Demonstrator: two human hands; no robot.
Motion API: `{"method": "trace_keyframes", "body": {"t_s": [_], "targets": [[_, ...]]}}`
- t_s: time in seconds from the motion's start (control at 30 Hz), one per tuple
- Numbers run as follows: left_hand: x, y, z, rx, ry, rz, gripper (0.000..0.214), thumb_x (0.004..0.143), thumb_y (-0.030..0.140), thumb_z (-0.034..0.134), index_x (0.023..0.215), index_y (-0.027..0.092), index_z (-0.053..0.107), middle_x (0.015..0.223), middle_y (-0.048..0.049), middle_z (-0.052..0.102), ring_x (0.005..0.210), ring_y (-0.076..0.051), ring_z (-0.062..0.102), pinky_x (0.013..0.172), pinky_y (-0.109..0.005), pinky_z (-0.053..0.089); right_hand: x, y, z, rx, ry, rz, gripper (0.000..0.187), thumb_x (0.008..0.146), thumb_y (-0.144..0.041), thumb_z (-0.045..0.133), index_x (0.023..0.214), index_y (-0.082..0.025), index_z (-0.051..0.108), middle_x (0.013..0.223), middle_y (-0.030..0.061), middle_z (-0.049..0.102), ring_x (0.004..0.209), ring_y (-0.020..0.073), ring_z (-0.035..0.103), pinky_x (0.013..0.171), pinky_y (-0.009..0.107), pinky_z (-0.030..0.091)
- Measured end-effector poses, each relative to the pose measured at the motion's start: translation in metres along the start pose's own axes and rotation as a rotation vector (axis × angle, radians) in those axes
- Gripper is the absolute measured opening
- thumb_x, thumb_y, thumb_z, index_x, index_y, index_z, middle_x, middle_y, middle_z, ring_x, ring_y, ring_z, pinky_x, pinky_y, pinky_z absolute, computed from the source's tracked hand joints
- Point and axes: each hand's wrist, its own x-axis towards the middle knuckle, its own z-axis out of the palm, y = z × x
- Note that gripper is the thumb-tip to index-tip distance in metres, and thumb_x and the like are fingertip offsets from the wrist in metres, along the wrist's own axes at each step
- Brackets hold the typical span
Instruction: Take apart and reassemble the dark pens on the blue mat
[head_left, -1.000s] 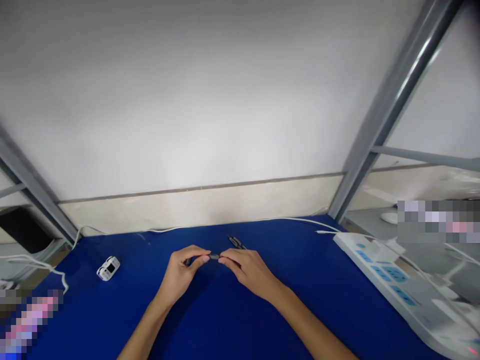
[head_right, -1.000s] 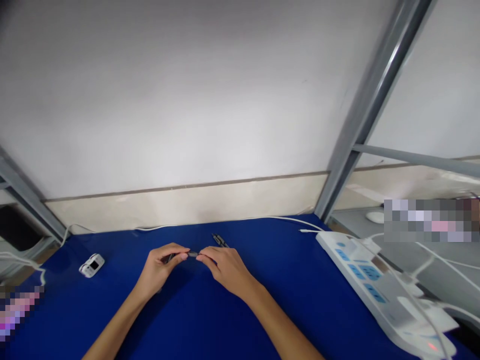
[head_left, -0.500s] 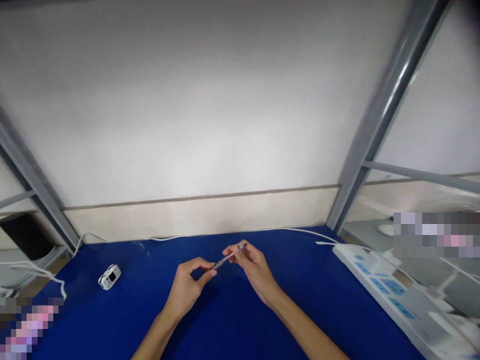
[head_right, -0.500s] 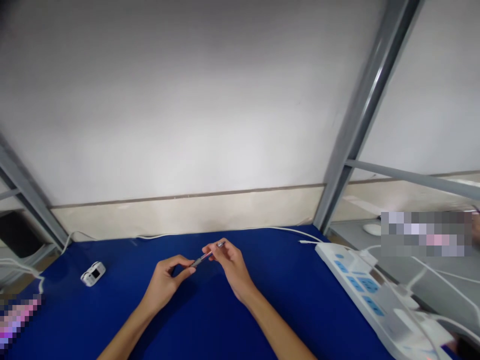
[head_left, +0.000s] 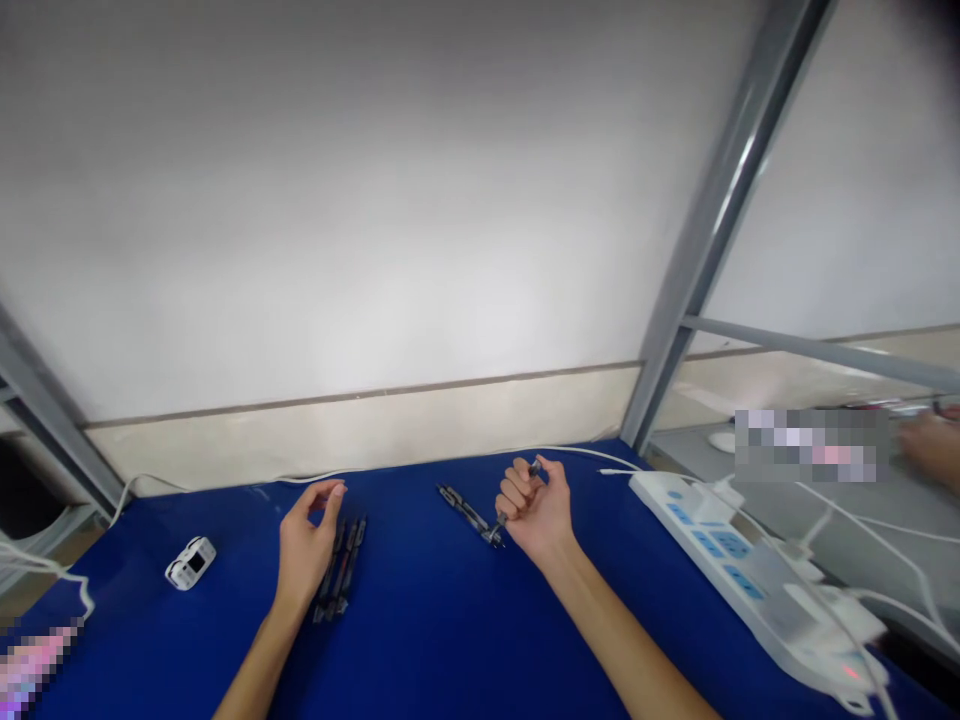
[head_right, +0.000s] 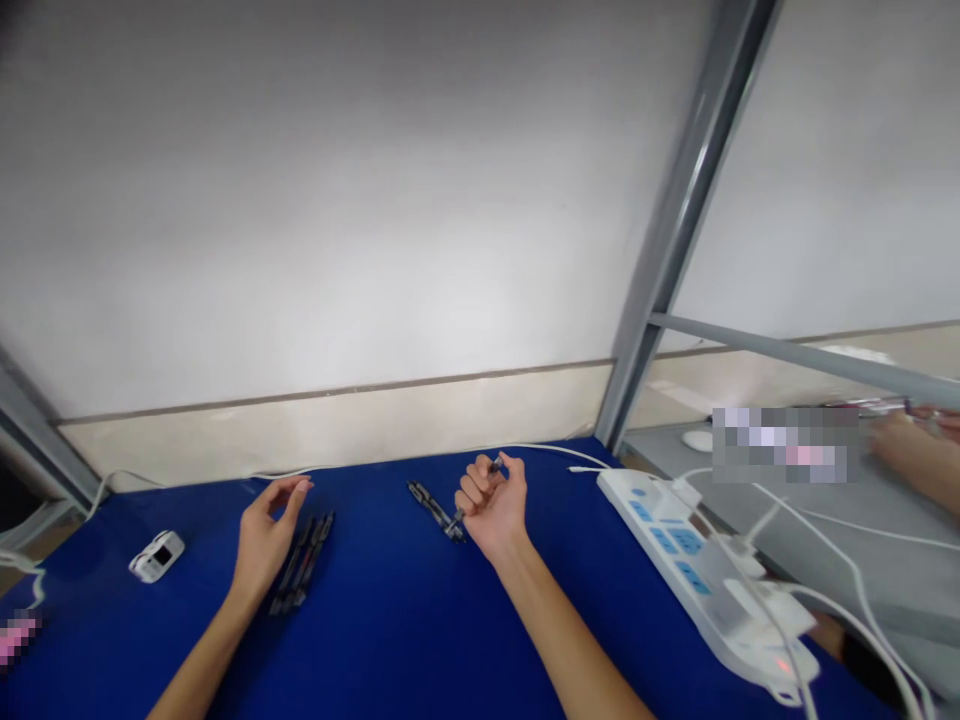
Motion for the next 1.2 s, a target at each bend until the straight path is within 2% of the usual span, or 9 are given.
{"method": "trace_keyframes", "body": {"t_s": [0.47, 0.6, 0.7, 0.77, 0.83, 0.93, 1.0, 1.07, 1.2], "targets": [[0.003, -0.020, 0.002, 0.037, -0.011, 0.011, 0.047, 0.091, 0.062, 0.060, 0.105, 0.020, 0.075, 0.103, -0.0093, 0.079, 0.094, -0.029, 0.074, 0.094, -0.044, 0.057, -0.003, -0.002, 0.002, 0.073, -0.036, 0.003, 0.037, 0.096, -0.047, 0.054, 0.069, -0.022, 0.048, 0.053, -0.0093, 0.025, 0.042, 0.0088, 0.019, 0.036, 0.023, 0.022], [0.004, -0.018, 0.001, 0.035, -0.026, 0.010, 0.045, 0.093, 0.061, 0.058, 0.107, 0.021, 0.074, 0.104, -0.0090, 0.079, 0.097, -0.029, 0.074, 0.096, -0.045, 0.056, -0.001, 0.000, 0.007, 0.056, -0.034, -0.009, 0.034, 0.095, -0.047, 0.063, 0.074, -0.021, 0.056, 0.052, -0.0088, 0.030, 0.043, 0.0091, 0.029, 0.040, 0.023, 0.033], [0.005, -0.018, 0.002, 0.014, -0.113, 0.011, 0.041, 0.094, 0.057, 0.058, 0.111, 0.023, 0.073, 0.110, -0.0083, 0.078, 0.103, -0.028, 0.074, 0.099, -0.045, 0.055, 0.003, 0.006, 0.014, 0.003, 0.003, 0.006, 0.027, 0.095, -0.045, 0.066, 0.084, -0.020, 0.063, 0.062, -0.0028, 0.051, 0.056, 0.0129, 0.052, 0.057, 0.027, 0.050], [0.004, -0.019, 0.003, 0.010, -0.215, 0.026, 0.039, 0.094, 0.055, 0.060, 0.114, 0.024, 0.072, 0.114, -0.0081, 0.077, 0.107, -0.028, 0.073, 0.101, -0.044, 0.054, 0.004, 0.013, 0.018, -0.090, 0.037, 0.020, 0.031, 0.094, -0.051, 0.067, 0.091, -0.021, 0.066, 0.076, 0.0020, 0.062, 0.069, 0.0171, 0.062, 0.067, 0.033, 0.055], [0.002, -0.021, 0.006, 0.020, -0.315, 0.046, 0.037, 0.094, 0.052, 0.062, 0.118, 0.025, 0.072, 0.115, -0.0080, 0.077, 0.108, -0.027, 0.072, 0.101, -0.043, 0.054, 0.004, 0.021, 0.020, -0.220, 0.034, 0.025, 0.039, 0.091, -0.060, 0.068, 0.094, -0.021, 0.069, 0.071, 0.0005, 0.061, 0.061, 0.0162, 0.058, 0.062, 0.033, 0.052], [-0.002, -0.023, 0.009, 0.072, -0.396, 0.100, 0.036, 0.092, 0.047, 0.065, 0.121, 0.027, 0.070, 0.113, -0.0081, 0.076, 0.107, -0.026, 0.071, 0.101, -0.044, 0.053, 0.001, 0.035, 0.021, -0.459, -0.026, 0.005, 0.047, 0.088, -0.066, 0.071, 0.093, -0.019, 0.072, 0.060, -0.0024, 0.054, 0.048, 0.0125, 0.046, 0.049, 0.028, 0.041], [-0.004, -0.025, 0.010, 0.120, -0.423, 0.151, 0.034, 0.091, 0.042, 0.067, 0.121, 0.027, 0.070, 0.112, -0.0081, 0.074, 0.106, -0.026, 0.069, 0.101, -0.045, 0.053, -0.002, 0.043, 0.021, -0.683, -0.089, -0.029, 0.048, 0.089, -0.064, 0.070, 0.099, -0.018, 0.075, 0.072, 0.0042, 0.067, 0.056, 0.0158, 0.057, 0.051, 0.029, 0.043], [-0.005, -0.027, 0.011, 0.156, -0.447, 0.187, 0.032, 0.092, 0.037, 0.066, 0.121, 0.026, 0.070, 0.111, -0.0082, 0.073, 0.105, -0.026, 0.067, 0.100, -0.046, 0.052, -0.007, 0.051, 0.021, -0.950, -0.159, -0.096, 0.045, 0.092, -0.060, 0.069, 0.108, -0.019, 0.077, 0.093, 0.0104, 0.075, 0.072, 0.0211, 0.067, 0.059, 0.031, 0.050], [-0.005, -0.028, 0.013, 0.180, -0.440, 0.217, 0.031, 0.096, 0.035, 0.058, 0.123, 0.025, 0.069, 0.111, -0.0090, 0.071, 0.105, -0.026, 0.066, 0.101, -0.049, 0.051, -0.028, 0.067, 0.025, -1.427, -0.328, -0.271, 0.035, 0.095, -0.051, 0.068, 0.120, -0.028, 0.077, 0.108, 0.0089, 0.078, 0.091, 0.0262, 0.072, 0.084, 0.041, 0.055]]}}
